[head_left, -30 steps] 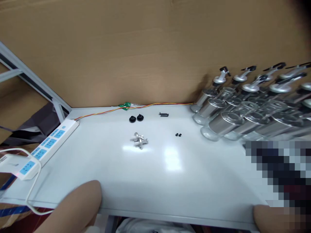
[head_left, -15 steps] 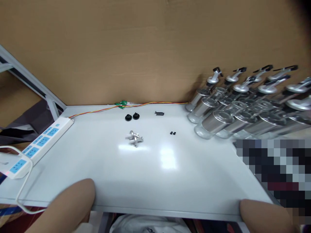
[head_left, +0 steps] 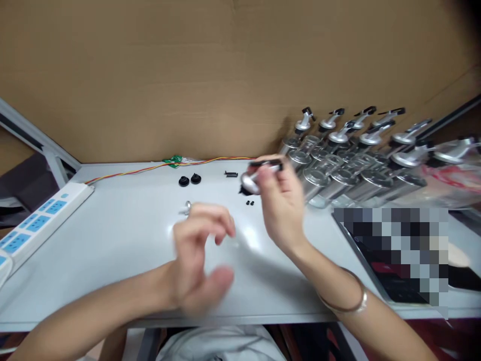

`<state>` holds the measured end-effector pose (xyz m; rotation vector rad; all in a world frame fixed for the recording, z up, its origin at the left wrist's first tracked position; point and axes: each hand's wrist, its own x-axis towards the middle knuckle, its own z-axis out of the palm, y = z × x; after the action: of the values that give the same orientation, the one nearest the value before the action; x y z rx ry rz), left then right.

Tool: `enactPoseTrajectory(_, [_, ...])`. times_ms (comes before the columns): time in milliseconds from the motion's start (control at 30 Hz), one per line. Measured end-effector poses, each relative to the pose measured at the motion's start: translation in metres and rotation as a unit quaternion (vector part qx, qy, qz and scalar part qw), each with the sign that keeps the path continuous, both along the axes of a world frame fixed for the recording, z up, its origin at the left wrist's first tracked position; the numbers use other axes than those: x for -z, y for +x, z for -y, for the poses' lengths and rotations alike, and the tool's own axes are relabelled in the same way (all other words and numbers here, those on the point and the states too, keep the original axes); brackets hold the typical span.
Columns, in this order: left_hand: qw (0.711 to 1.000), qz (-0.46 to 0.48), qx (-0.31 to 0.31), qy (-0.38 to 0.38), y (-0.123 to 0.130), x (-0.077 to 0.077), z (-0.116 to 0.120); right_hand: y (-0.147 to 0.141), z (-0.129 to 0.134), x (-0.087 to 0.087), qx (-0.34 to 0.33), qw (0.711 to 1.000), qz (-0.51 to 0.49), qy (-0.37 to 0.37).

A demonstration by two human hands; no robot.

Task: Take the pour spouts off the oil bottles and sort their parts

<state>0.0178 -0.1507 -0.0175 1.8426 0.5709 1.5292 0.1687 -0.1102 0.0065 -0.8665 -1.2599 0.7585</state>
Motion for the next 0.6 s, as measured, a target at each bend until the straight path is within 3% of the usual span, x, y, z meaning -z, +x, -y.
enactPoseTrajectory(100, [0.978, -0.024, 0.021, -0.208, -0.001, 0.022, -0.013, 0.0, -0.007, 0.027, -0.116, 0.989, 0.008, -0.091])
enactPoseTrajectory(167, [0.943, -0.03, 0.08, -0.321, -0.003, 0.037, -0.021, 0.003, -0.011, 0.042, -0.18, 0.973, 0.043, -0.136])
enactPoseTrajectory(233, [0.91, -0.024, 0.153, -0.383, -0.006, 0.048, -0.027, 0.008, -0.011, 0.05, -0.215, 0.961, 0.086, -0.152])
enactPoseTrajectory(367, [0.879, -0.002, 0.198, -0.434, -0.009, 0.058, -0.032, 0.015, -0.01, 0.052, -0.238, 0.949, 0.177, -0.106])
enactPoseTrajectory(600, [0.882, -0.022, 0.169, -0.439, -0.005, 0.061, -0.037, 0.014, -0.006, 0.053, -0.227, 0.923, 0.311, -0.002])
